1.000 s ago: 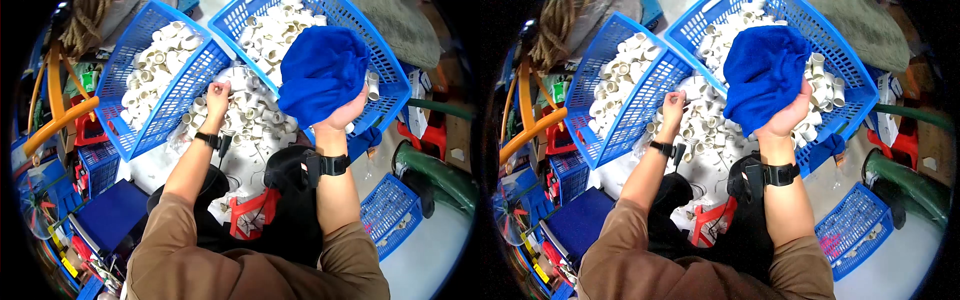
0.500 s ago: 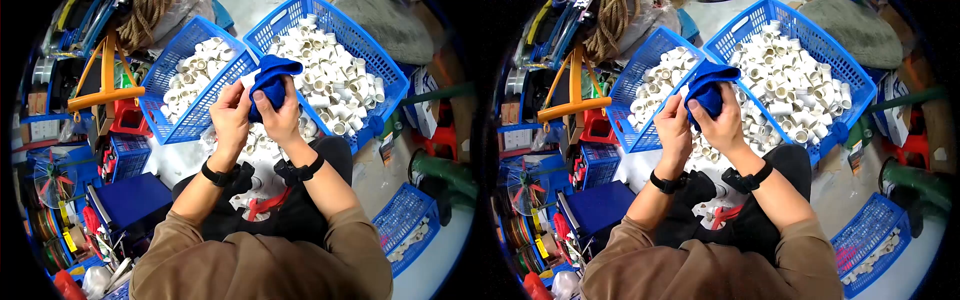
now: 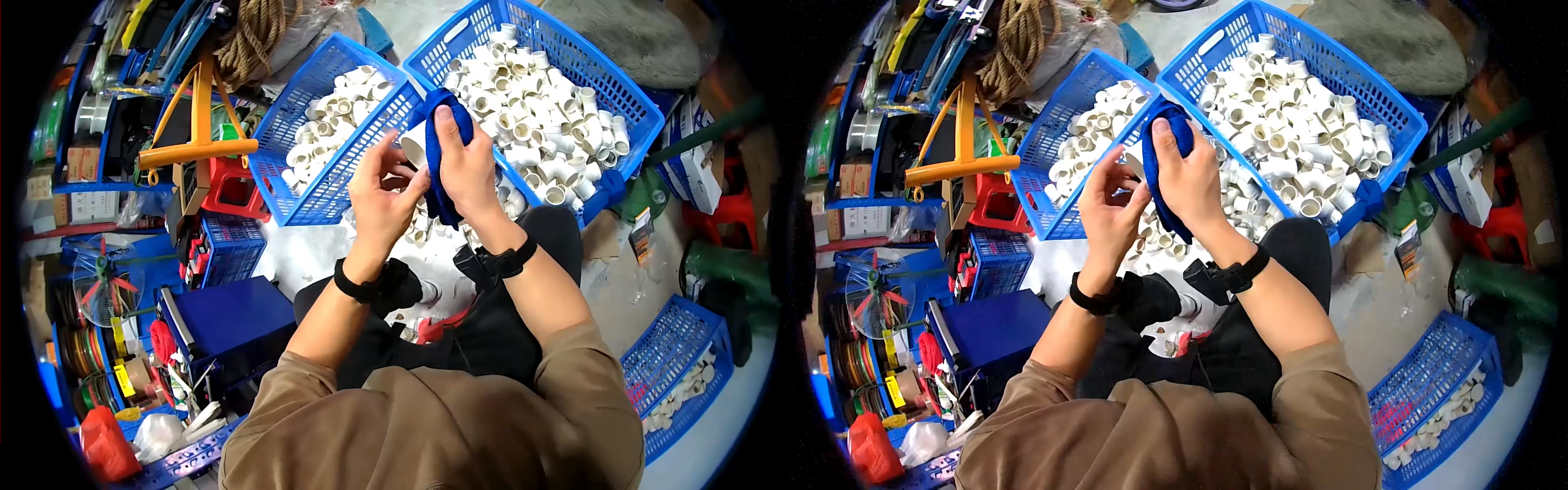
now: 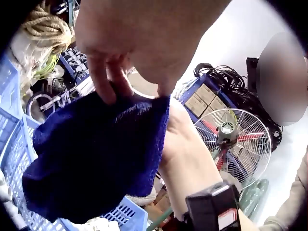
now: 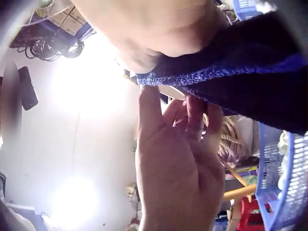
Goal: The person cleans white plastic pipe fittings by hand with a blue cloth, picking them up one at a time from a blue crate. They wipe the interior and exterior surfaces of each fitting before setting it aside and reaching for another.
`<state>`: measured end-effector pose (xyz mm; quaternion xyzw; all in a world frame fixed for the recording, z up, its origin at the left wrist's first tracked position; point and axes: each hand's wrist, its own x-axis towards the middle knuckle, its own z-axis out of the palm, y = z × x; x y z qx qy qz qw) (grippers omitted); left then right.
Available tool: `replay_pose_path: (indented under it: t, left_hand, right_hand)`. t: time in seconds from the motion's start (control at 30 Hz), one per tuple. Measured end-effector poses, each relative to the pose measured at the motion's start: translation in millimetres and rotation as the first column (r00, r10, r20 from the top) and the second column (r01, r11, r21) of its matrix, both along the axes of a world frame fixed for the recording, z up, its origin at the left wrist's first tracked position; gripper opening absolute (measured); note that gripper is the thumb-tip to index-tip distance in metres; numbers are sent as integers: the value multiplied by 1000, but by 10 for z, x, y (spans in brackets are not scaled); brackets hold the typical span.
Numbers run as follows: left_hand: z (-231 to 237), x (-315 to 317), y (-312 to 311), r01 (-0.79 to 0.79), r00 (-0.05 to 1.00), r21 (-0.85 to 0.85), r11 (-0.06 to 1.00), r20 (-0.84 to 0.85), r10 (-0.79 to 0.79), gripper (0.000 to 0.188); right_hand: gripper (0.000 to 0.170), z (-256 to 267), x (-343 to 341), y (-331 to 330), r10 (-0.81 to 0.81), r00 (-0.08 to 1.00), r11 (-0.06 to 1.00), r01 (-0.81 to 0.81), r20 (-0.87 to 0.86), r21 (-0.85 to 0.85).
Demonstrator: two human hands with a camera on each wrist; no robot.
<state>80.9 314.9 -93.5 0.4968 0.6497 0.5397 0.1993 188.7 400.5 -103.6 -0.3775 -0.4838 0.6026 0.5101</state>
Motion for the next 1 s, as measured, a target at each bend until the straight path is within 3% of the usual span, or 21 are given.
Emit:
replay_pose_path:
  t: [0.07, 0.13, 0.17, 0.2, 0.23, 0.27, 0.33, 0.4, 0.47, 0.57, 0.67, 0.7, 0.8, 0.87, 0.9, 0.93, 1.0]
  left_hand:
    - [122, 3, 10, -4, 998, 50, 999, -63, 8, 61]
    - [284, 13, 5, 91, 965, 4, 996, -246, -87, 52]
    - [362, 74, -4, 44, 943, -5, 999, -329, -44, 37]
    - [357, 64, -14, 43, 942, -6, 999, -334, -43, 37]
    - [334, 34, -22, -31, 998, -52, 998, -52, 28, 31]
    - [338, 6, -19, -87, 967, -113, 990, 229, 112, 26]
    - [360, -38, -15, -52, 974, -170, 984, 208, 87, 24]
    - [251, -71, -2, -49, 999, -48, 998, 16, 50, 27]
    - [335, -201, -79, 156, 974, -108, 982, 180, -135, 44]
    - [550, -181, -93, 219, 965, -18, 976, -147, -219, 73]
    - [701, -174, -83, 310, 939, -53, 949, -142, -314, 100]
    - [734, -184, -47, 347, 899, -133, 928, -236, -370, 106]
    - [592, -211, 11, 310, 827, -30, 950, -484, -285, 98]
    - [577, -155, -32, 249, 846, -23, 968, -482, -229, 96]
    - [570, -139, -51, 187, 861, -20, 982, -478, -174, 94]
    - [550, -141, -48, 187, 861, -21, 982, -478, -174, 94]
    - [503, -135, -44, 104, 823, 27, 994, -564, -71, 94]
  right_hand:
    - [52, 61, 31, -35, 16, 999, 1000, -16, 34, 8]
    - [56, 55, 30, -68, -40, 996, 988, 29, 75, 150]
    - [54, -22, -18, -58, -90, 995, 974, 80, 36, 210]
    - [54, -16, -15, -70, -89, 996, 974, 80, 30, 210]
    - [51, -8, -7, -78, -119, 993, 966, 114, 5, 230]
    - [48, 6, -1, -73, -150, 989, 956, 150, -21, 253]
    - [40, 58, 63, -104, -114, 990, 952, 85, 81, 295]
    - [36, 95, 78, -109, -20, 997, 924, 49, -80, 380]
    - [32, 64, 98, -62, 30, 988, 927, 28, -149, 374]
    - [30, 5, 200, 56, 145, 975, 920, -70, -169, 385]
    - [31, 43, 335, 128, 246, 969, 862, -210, -17, 461]
    - [32, 57, 323, 114, 253, 967, 842, -226, 12, 490]
    - [40, 56, 226, 27, 273, 962, 818, -238, 12, 523]
    - [45, -45, 123, -33, 236, 943, 904, -124, -235, 410]
    - [46, 15, 140, -45, 215, 944, 883, -80, -249, 462]
    - [46, 60, 173, -27, 215, 944, 884, -79, -249, 461]
    - [42, 97, 244, 10, 208, 978, 750, -157, -5, 642]
